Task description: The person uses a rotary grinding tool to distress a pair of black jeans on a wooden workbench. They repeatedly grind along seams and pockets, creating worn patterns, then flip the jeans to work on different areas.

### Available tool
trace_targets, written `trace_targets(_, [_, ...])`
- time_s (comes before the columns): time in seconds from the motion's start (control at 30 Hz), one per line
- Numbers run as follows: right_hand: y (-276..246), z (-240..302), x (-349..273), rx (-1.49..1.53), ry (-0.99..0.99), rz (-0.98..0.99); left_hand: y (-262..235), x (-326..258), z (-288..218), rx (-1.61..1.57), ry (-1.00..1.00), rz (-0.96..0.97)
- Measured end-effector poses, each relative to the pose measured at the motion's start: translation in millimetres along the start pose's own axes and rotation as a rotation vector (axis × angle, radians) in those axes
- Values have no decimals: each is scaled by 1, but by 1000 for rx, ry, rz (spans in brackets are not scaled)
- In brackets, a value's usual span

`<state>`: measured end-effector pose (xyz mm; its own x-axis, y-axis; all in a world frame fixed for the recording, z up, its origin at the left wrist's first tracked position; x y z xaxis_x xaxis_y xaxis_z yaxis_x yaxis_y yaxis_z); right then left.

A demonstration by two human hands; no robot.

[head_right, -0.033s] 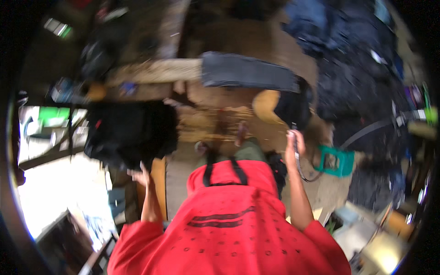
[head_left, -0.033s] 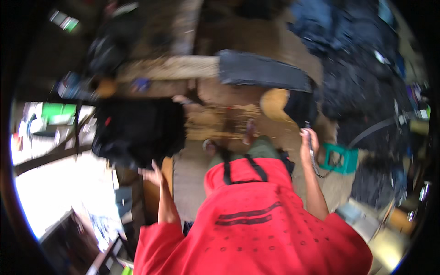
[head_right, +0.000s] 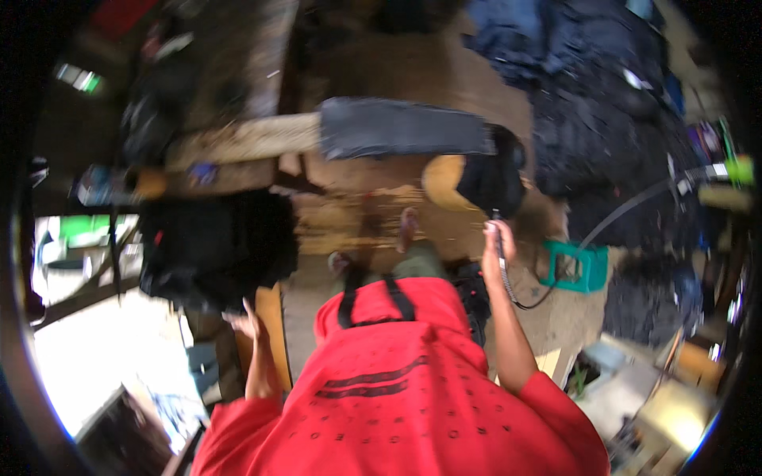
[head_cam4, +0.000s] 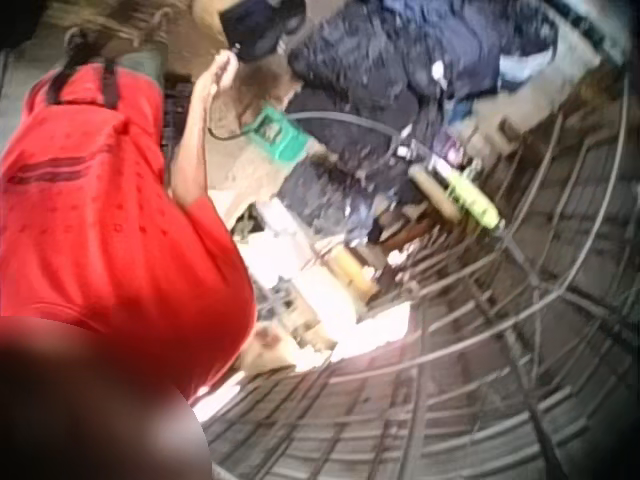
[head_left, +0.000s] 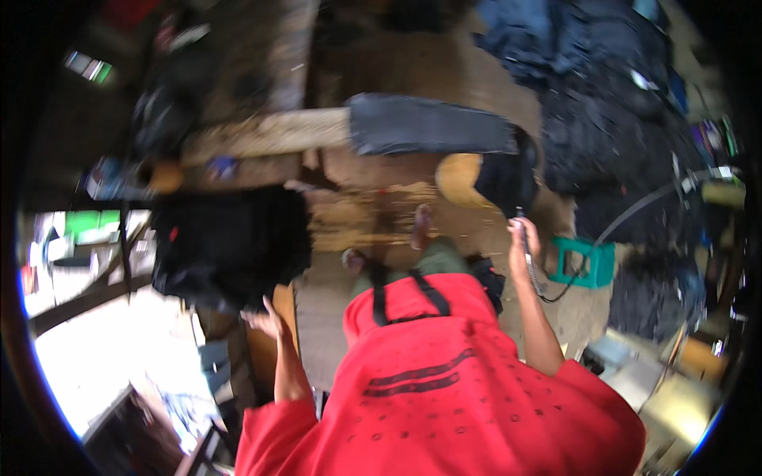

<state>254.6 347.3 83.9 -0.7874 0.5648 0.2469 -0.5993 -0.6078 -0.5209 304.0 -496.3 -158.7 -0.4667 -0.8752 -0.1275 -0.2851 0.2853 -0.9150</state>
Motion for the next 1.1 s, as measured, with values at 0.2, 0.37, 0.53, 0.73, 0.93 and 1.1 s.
trace_targets(0.2, [-21,-155,87,104,245,-234,112,-186,26,76,-361,1050])
trace_targets(0.37, [19,-267,196,-176,119,-255,108,-262,-139,-34,-116,1219])
trace_targets(0.53, [73,-365,242,-115,81,-155,57,-312,-377,46,212,1064])
trace_targets(0.73, [56,-379,242,23,205,-156,43,-439,-624,109,949,905])
trace_targets(0.93, [20,-254,251,-88,71,-78,100,-554,-763,-184,1352,1096])
trace_targets(1.1, [14,-134,236,-165,-11,-36,244,-644,-829,176,1324,1360])
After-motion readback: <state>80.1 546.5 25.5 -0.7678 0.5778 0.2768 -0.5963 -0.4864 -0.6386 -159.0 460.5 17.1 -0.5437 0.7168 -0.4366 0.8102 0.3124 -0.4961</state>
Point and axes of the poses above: each hand's wrist, its own x-axis towards the middle knuckle, its own y-axis out of the palm, z = x × y, the point moved 10 cm from there along x, towards the middle knuckle, and after that the axes turned 8 degrees about -y, right-handed, at the moved point
